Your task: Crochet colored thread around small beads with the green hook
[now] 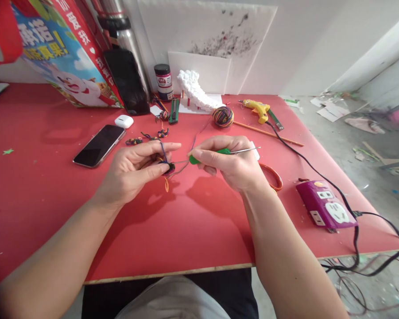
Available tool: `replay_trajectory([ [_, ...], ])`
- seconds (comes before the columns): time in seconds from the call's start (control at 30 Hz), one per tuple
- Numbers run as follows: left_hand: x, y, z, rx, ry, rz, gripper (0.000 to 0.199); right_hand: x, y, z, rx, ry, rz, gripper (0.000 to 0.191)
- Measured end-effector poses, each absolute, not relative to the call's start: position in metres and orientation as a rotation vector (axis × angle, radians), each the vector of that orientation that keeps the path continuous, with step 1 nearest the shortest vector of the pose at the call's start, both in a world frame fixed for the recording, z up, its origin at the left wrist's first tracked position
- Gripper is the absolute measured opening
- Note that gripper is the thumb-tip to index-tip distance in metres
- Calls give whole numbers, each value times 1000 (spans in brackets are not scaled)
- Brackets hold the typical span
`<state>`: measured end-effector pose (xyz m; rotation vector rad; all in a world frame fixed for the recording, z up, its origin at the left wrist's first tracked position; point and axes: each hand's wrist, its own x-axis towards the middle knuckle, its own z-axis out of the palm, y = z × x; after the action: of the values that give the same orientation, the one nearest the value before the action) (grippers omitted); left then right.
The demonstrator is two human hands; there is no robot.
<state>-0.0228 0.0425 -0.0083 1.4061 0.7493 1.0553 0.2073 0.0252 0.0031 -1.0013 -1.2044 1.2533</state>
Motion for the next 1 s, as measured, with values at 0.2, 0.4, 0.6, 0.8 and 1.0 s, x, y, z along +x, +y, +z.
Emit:
replay_trajectory([
  [0.2, -17, 47, -14, 1260, 907, 1202, 35, 196, 15, 1, -1020, -1489, 729, 12],
  [0.4, -14, 49, -17, 1185, 977, 1280, 27, 184, 8, 3, -996, -1724, 414, 20],
  [0.6, -15, 44, -14, 1428, 1101, 1235, 31, 188, 10, 1, -1050, -1608, 579, 18],
  [0.8, -18, 44, -18, 1760, 1085, 1269, 24, 190, 11, 1, -1144, -1418, 781, 10],
  [1.0, -19, 44, -20, 1813, 1031, 1257, 25, 193, 15, 4, -1183, -1253, 959, 11],
])
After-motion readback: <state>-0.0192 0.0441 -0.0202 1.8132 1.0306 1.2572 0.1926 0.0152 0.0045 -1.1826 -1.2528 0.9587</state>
